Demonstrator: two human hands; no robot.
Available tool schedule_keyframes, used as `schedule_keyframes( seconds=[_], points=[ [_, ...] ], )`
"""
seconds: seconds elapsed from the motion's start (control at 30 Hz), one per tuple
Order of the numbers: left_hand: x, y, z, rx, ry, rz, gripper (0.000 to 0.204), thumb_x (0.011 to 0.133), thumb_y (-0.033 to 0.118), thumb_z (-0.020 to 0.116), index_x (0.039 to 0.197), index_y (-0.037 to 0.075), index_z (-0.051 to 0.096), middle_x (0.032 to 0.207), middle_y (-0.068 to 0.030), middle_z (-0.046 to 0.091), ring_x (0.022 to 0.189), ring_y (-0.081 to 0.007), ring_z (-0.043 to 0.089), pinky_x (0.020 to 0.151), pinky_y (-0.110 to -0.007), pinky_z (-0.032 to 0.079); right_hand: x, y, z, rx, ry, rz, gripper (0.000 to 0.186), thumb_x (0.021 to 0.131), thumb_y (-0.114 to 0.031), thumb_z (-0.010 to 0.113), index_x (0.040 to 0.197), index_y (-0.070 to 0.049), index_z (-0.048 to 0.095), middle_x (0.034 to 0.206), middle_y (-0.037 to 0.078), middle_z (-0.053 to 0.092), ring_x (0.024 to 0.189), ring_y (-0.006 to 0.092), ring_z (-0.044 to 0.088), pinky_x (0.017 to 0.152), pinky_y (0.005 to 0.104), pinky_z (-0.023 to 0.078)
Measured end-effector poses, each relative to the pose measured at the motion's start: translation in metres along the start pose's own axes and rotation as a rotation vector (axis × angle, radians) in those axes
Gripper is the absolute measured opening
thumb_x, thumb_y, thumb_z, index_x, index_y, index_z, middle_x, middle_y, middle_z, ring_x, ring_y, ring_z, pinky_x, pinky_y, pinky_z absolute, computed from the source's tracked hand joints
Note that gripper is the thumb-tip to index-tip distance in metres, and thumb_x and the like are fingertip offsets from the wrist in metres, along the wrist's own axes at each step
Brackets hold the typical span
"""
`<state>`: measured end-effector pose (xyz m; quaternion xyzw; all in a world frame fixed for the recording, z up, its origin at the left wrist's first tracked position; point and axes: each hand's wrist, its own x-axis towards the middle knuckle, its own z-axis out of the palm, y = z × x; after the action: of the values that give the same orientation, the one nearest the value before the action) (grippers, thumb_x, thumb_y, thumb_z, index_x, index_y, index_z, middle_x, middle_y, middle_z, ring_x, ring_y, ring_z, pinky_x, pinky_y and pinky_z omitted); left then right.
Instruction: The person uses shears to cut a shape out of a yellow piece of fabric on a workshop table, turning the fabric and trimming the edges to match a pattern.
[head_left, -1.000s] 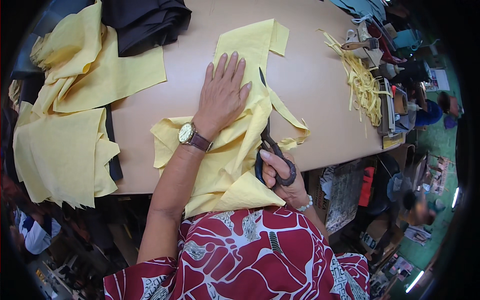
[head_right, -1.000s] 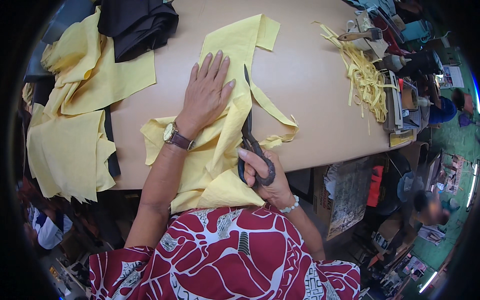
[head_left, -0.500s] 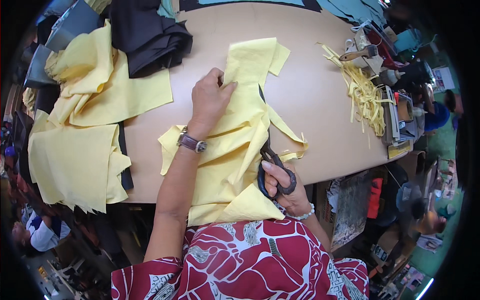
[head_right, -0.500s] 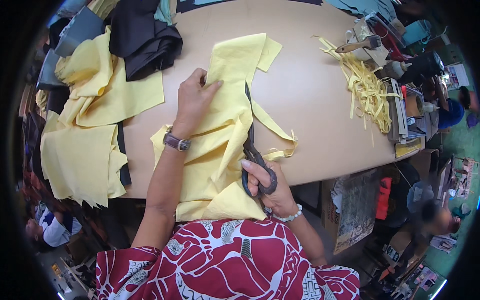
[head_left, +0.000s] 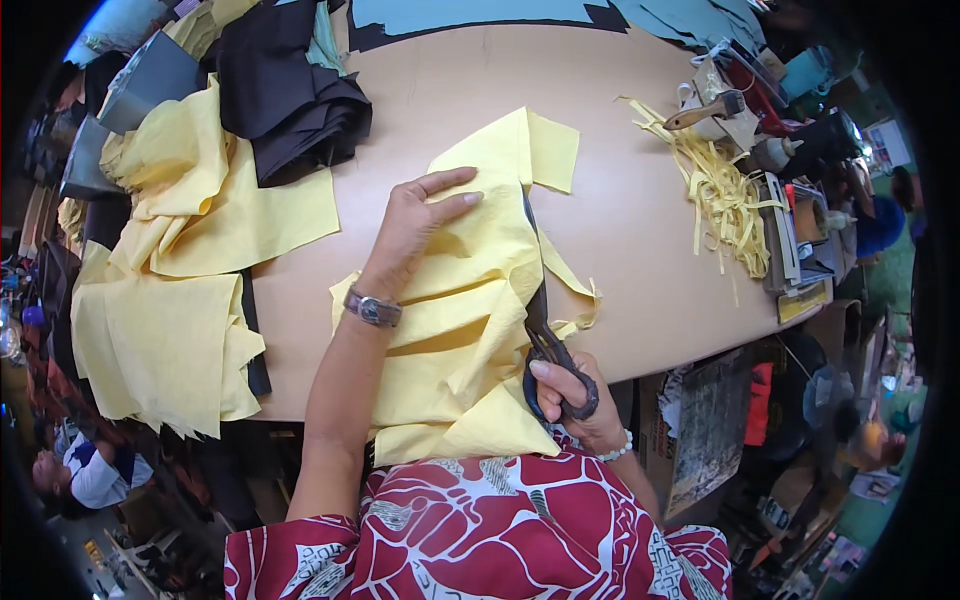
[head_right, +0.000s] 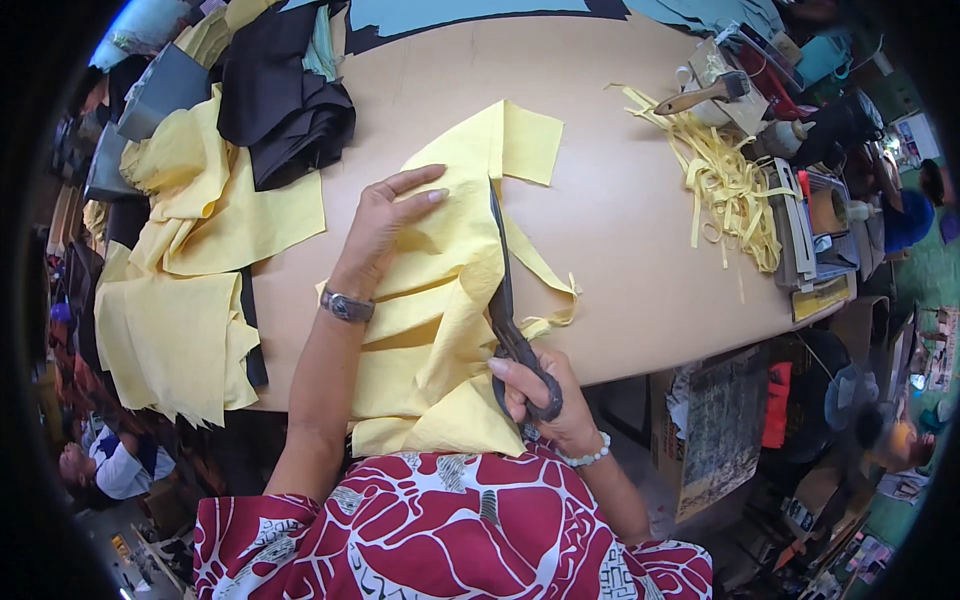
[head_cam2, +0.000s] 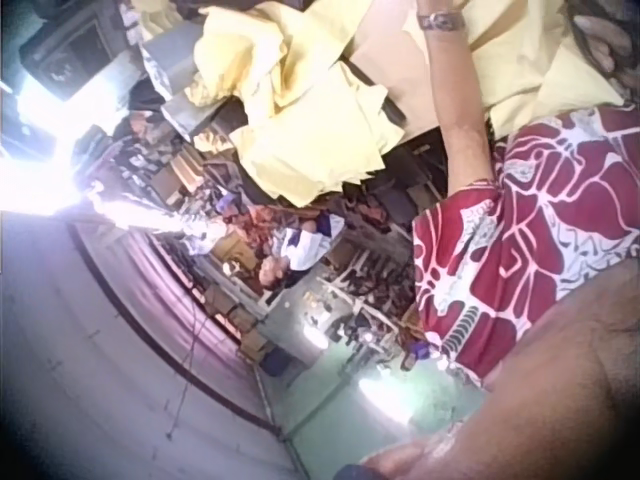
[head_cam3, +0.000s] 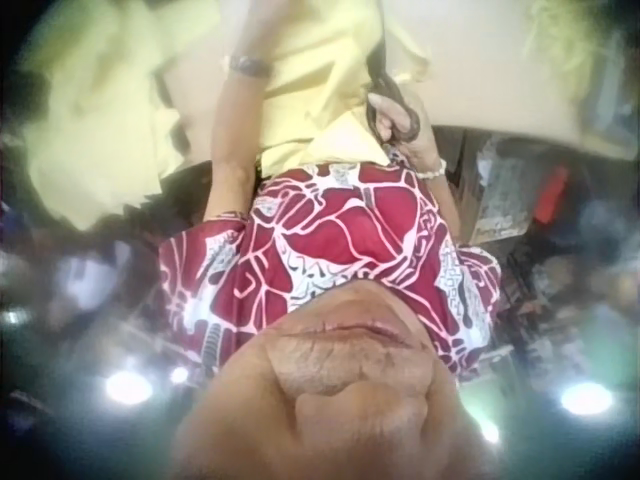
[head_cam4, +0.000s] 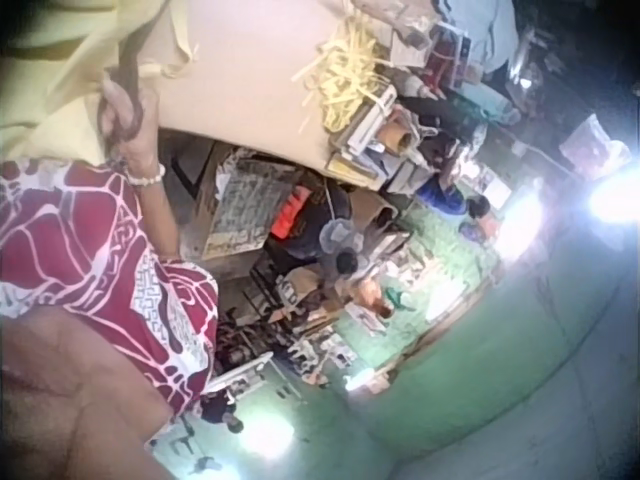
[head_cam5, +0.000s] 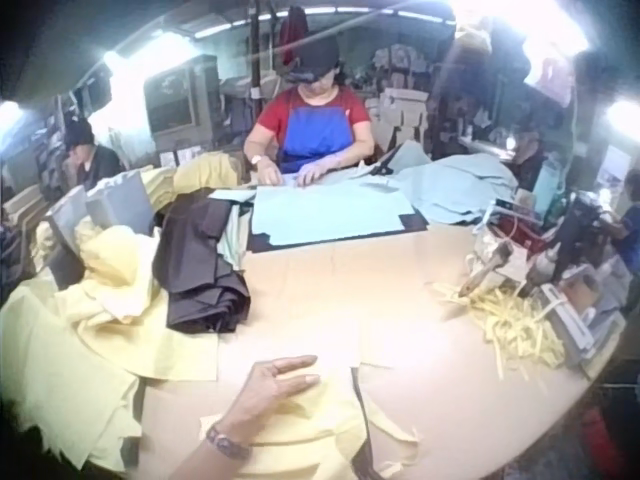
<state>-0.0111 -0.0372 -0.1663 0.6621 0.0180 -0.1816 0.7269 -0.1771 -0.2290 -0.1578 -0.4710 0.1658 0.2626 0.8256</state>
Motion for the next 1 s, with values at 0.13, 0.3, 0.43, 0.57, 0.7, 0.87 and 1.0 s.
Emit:
schedule_keyframes(
  seconds=[0.13,0.3,0.43,0.57,0.7,0.87,1.0],
  points=[
    [-0.012,-0.01,0.012,-0.093,0.047,0.121,0.057,0.073,-0.001,0.067,0.126,-0.001,0.046,0.118,-0.0113,0.054,0.099,-0.0131,0.056,0.087,-0.026,0.045,-0.008,0.005,-0.001,-0.023,-0.007,-0.007,0.029,0.085,-0.022,0.06,0.064,-0.006,0.048,0.051,-0.001,0.045,0.042,0.0056,0.043,0.04,0.0184,0.032],
    [-0.018,-0.005,0.017,-0.003,0.059,0.233,0.066,0.072,-0.004,0.067,0.132,-0.002,0.039,0.122,-0.0117,0.051,0.105,-0.0138,0.053,0.09,-0.026,0.043,-0.012,0.008,-0.003,0.021,-0.025,-0.097,0.036,0.086,-0.033,0.057,0.064,-0.005,0.048,0.052,0.001,0.047,0.044,0.0075,0.046,0.042,0.0192,0.034],
    [-0.021,-0.003,0.02,0.138,0.038,0.343,0.067,0.072,-0.004,0.066,0.133,-0.001,0.037,0.123,-0.0113,0.051,0.107,-0.0139,0.052,0.092,-0.026,0.041,-0.007,0.007,-0.006,-0.007,-0.029,-0.135,0.038,0.085,-0.035,0.057,0.065,-0.005,0.048,0.053,0.001,0.047,0.045,0.008,0.047,0.043,0.0196,0.035],
    [-0.025,0.0,0.022,0.228,0.023,0.384,0.066,0.073,-0.003,0.065,0.133,-0.002,0.037,0.124,-0.0122,0.051,0.109,-0.0146,0.05,0.094,-0.026,0.039,-0.003,0.004,-0.003,0.014,-0.012,-0.159,0.038,0.085,-0.036,0.058,0.066,-0.005,0.047,0.054,0.002,0.047,0.045,0.0083,0.047,0.043,0.0198,0.036],
    [-0.029,-0.002,0.022,0.23,0.027,0.411,0.067,0.072,-0.003,0.065,0.133,-0.001,0.037,0.123,-0.0128,0.051,0.11,-0.0155,0.05,0.095,-0.026,0.038,-0.001,0.004,-0.002,0.054,-0.035,-0.177,0.038,0.085,-0.035,0.059,0.067,-0.004,0.047,0.056,0.002,0.048,0.046,0.0086,0.048,0.044,0.0198,0.036],
    [-0.032,-0.003,0.025,0.202,0.054,0.416,0.068,0.072,-0.003,0.065,0.133,-0.002,0.036,0.122,-0.0128,0.051,0.11,-0.016,0.05,0.095,-0.027,0.038,0.0,0.006,-0.001,0.081,-0.036,-0.176,0.035,0.085,-0.033,0.059,0.069,-0.004,0.047,0.056,0.002,0.048,0.046,0.0088,0.048,0.045,0.0198,0.037],
    [-0.032,-0.005,0.025,0.193,0.072,0.413,0.068,0.072,-0.003,0.066,0.133,-0.002,0.036,0.122,-0.013,0.051,0.11,-0.0159,0.05,0.095,-0.027,0.038,-0.002,0.006,0.0,0.069,-0.034,-0.167,0.033,0.085,-0.03,0.059,0.069,-0.004,0.047,0.056,0.002,0.048,0.046,0.0085,0.048,0.044,0.02,0.037]
  ],
)
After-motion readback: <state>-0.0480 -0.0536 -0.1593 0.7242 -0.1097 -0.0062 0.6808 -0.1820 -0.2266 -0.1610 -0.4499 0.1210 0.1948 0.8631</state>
